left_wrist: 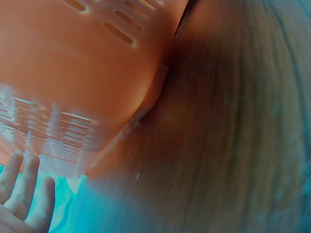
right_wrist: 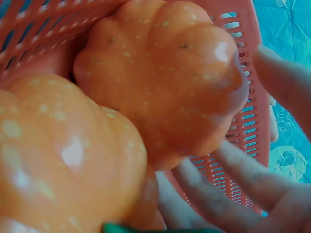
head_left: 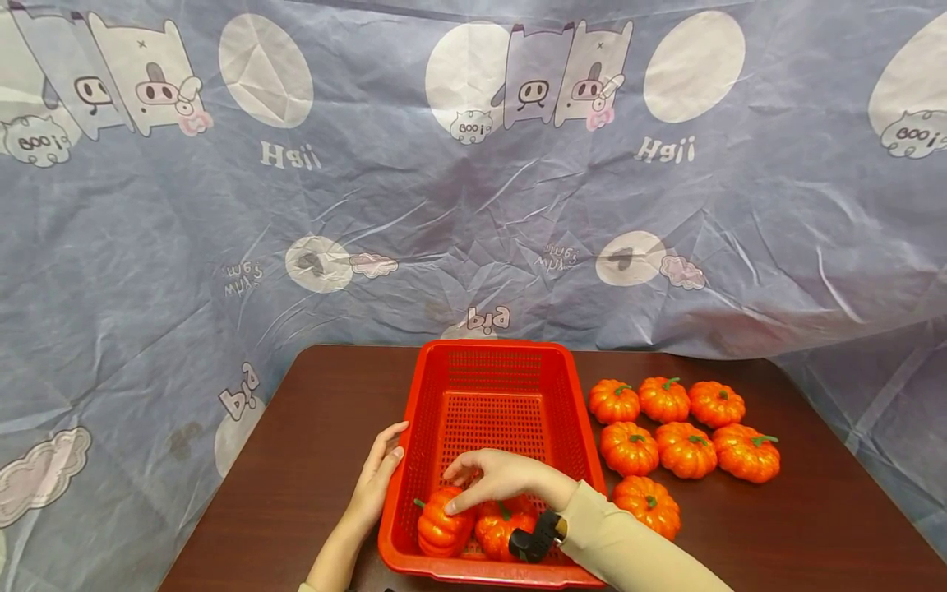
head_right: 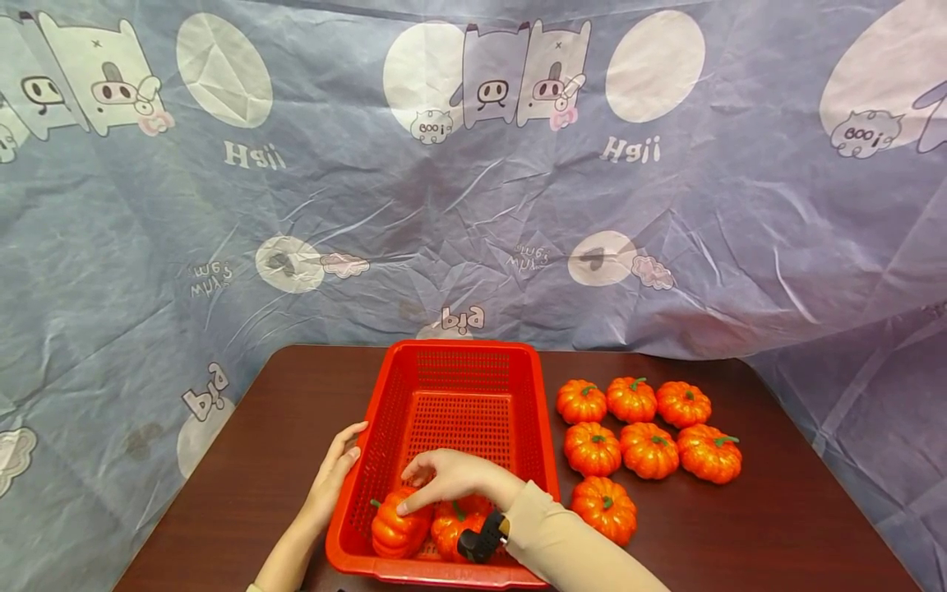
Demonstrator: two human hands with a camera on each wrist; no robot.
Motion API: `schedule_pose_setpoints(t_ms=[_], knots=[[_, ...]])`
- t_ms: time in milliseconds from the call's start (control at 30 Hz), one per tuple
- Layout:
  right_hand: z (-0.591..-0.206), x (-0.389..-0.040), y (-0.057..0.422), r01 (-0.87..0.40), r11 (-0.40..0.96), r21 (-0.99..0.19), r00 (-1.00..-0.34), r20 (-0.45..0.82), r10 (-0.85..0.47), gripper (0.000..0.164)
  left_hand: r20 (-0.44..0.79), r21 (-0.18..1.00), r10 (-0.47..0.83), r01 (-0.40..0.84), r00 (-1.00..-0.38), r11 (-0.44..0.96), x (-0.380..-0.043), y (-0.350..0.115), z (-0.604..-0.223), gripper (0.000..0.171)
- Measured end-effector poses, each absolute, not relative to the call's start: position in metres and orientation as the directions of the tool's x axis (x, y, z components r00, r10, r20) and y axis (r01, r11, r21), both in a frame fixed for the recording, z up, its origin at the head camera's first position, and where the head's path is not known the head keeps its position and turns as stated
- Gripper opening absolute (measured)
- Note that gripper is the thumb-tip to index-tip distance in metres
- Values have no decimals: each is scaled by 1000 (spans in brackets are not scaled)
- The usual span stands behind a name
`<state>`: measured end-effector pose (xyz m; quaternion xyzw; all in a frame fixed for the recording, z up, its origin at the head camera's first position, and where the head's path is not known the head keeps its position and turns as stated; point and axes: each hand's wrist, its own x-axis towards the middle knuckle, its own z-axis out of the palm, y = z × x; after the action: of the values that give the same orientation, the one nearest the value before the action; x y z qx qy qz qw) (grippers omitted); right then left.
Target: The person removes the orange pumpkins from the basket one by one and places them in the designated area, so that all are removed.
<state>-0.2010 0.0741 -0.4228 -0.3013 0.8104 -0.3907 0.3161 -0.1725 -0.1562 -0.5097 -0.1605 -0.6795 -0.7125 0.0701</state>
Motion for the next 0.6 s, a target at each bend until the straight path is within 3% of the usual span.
schedule_pose_setpoints(t_ms=[267,600], knots=[[-424,-200,74,-259,475,-841,-612,-238,-754,29,325,945,126,316,-937,-81,-173,-156,-510,38],[-413,-197,79,-256,437,-862,-634,-191,-749,31,316,948,107,311,-943,-59,-172,-156,-510,38]])
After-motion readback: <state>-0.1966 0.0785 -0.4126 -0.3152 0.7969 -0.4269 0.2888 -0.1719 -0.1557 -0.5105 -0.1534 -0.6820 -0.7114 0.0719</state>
